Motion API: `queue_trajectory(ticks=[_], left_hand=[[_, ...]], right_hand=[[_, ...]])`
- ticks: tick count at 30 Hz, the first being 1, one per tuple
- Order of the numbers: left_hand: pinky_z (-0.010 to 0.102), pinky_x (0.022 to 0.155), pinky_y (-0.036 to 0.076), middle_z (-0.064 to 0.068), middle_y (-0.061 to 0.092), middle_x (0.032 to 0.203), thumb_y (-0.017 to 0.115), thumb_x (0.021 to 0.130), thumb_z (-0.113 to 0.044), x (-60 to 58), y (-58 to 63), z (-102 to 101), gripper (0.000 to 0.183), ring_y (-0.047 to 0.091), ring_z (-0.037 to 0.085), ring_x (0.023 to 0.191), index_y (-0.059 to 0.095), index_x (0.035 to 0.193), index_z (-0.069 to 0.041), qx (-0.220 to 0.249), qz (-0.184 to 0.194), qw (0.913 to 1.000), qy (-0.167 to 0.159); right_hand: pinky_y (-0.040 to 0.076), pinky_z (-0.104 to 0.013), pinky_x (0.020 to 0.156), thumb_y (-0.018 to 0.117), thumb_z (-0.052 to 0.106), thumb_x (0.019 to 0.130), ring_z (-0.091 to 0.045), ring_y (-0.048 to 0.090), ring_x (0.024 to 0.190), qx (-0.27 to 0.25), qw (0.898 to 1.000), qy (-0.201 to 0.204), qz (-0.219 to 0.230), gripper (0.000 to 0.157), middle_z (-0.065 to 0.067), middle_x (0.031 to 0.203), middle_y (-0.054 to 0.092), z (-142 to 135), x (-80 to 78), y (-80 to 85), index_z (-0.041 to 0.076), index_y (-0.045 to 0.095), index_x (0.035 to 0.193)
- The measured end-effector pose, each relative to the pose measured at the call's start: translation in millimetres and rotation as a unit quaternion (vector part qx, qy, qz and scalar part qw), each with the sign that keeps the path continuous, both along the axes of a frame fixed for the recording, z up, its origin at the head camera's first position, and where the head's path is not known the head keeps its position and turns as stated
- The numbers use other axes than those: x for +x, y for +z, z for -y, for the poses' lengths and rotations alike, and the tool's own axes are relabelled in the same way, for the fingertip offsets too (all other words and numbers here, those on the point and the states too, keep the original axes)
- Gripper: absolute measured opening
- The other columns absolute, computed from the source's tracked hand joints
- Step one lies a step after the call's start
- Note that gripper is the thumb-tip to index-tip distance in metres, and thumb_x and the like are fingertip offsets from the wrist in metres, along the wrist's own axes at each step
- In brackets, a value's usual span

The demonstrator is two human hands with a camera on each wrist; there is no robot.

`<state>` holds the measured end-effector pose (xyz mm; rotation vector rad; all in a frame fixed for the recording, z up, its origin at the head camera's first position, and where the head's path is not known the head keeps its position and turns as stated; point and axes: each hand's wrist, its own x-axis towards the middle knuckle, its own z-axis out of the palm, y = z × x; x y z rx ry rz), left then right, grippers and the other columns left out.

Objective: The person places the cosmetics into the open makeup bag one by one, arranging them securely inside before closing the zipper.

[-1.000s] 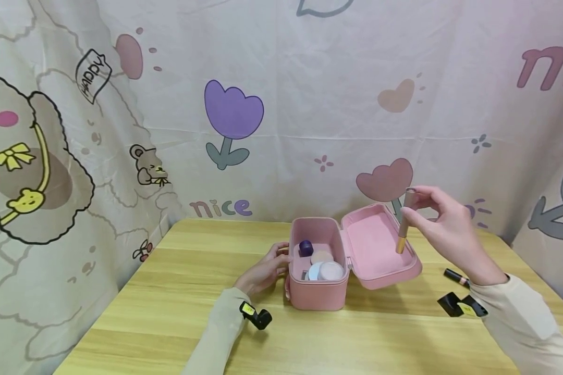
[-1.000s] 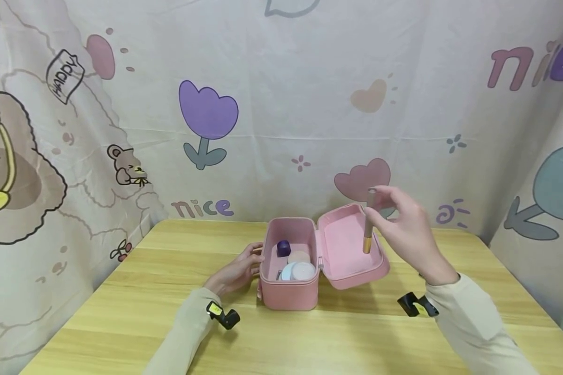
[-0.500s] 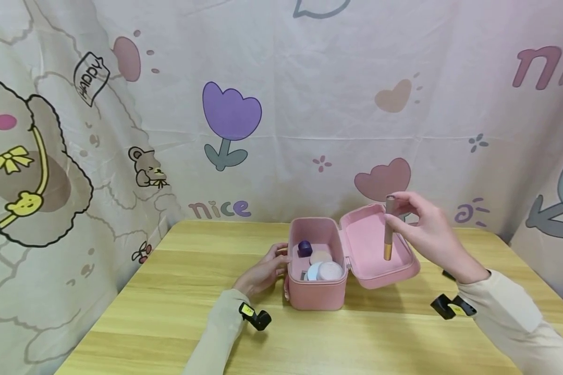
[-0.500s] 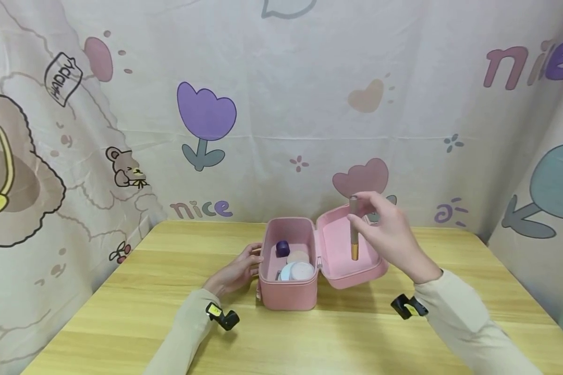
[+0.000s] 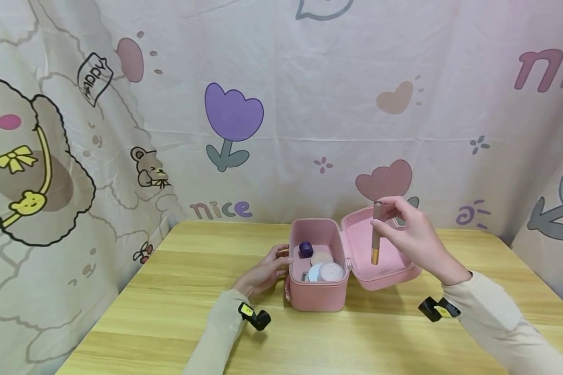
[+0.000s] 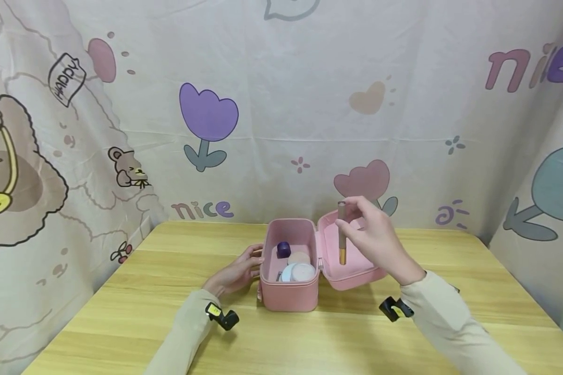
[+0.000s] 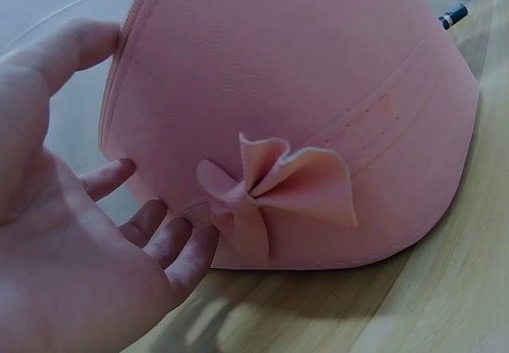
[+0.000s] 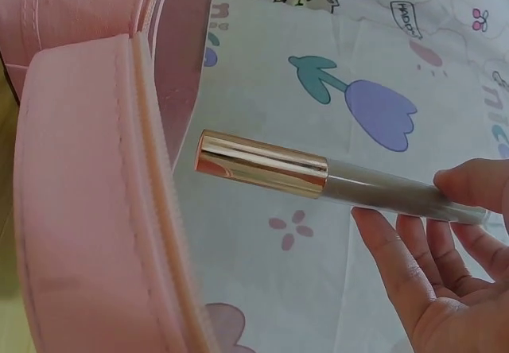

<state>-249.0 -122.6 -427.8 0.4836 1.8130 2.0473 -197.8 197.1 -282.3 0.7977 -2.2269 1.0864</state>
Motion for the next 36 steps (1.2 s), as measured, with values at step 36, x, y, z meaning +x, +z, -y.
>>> queue_trajectory(ticks=[36], left_hand=[[0.051, 0.111, 0.020, 0.028, 0.010, 0.149, 0.039, 0.098, -0.016, 1.8, 4.6, -5, 0.060, 0.024, 0.046, 0.135, 0.003, 0.145, -0.010, 0.002, 0.006, 0.9999, -0.014]], right_hand=[[0.049, -0.041, 0.080, 0.066, 0.006, 0.088, -0.024, 0.061, 0.093, 0.041, 0.995, 0.017, 0.095, 0.034, -0.010, 0.099, 0.065, 59, -18.4, 2.3, 0.001, 0.056, 0.120]])
